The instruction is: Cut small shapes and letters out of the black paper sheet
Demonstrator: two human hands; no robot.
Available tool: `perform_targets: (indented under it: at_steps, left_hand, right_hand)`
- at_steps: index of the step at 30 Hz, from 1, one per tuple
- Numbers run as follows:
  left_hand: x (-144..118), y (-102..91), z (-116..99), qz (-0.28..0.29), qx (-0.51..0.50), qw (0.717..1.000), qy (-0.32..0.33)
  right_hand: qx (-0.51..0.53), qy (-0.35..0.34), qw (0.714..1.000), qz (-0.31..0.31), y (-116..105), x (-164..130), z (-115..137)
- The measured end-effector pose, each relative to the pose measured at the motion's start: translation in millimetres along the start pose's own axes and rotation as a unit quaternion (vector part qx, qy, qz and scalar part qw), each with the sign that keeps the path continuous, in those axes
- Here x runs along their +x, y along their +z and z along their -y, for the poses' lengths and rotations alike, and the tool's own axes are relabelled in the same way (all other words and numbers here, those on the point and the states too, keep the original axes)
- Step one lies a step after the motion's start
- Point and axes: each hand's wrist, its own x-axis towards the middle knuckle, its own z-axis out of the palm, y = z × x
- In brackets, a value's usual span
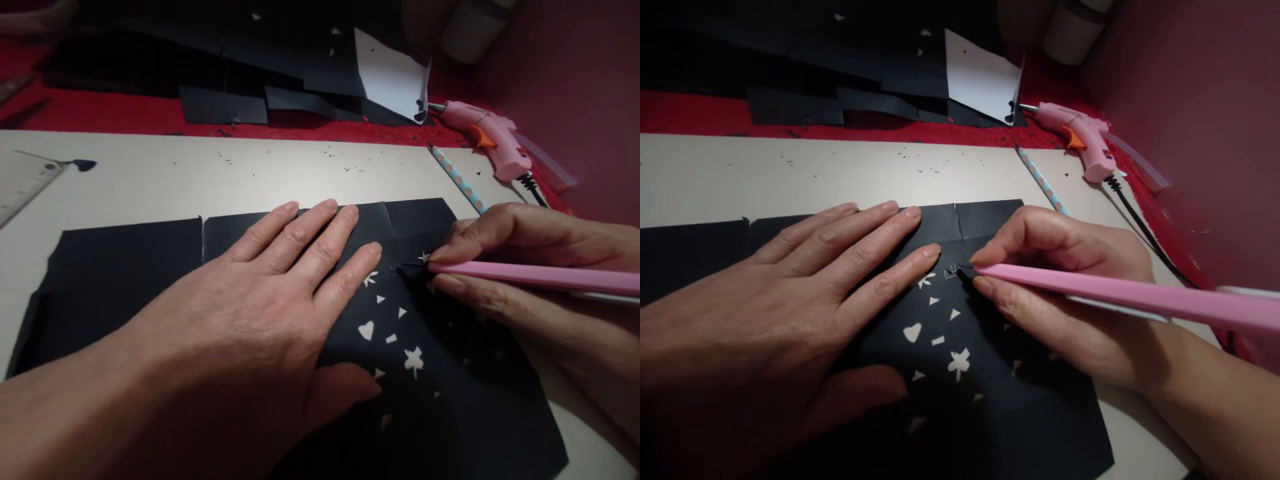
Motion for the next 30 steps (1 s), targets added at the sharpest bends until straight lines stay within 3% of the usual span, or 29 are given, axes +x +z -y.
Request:
perform_targets:
  at_steps: [7,13,18,22,27,30]
  left_hand:
    - [-0.1,-5.4,-5.3,0.011,-0.023,0.999,-0.019]
    - [1.2,-6.6,-2.6,0.011,0.006,1.0,0.005]
    - [0.9,-7.9,-4.3,0.017,0.006,1.0,-0.004]
    - [0.8,-8.2,-5.2,0.023,0.006,1.0,-0.01]
    - [1.5,-2.3,-0.2,0.001,0.014,1.0,0.018]
    - [2.4,1.9,3.2,-0.014,0.02,0.999,0.036]
  right_hand:
    - [0.006,-0.012,0.996,0.093,-9.5,5.8,11.2]
    - [0.017,-0.039,0.989,0.144,-8.7,3.3,15.5]
    - [-0.004,-0.057,0.995,0.081,-2.4,2.0,16.8]
    - [-0.005,-0.046,0.994,0.102,-3.2,4.4,18.5]
    - [-0.03,-0.07,0.993,0.09,-4.0,7.1,17.1]
    - [-0.031,-0.05,0.996,0.07,-3.7,5.2,18.0]
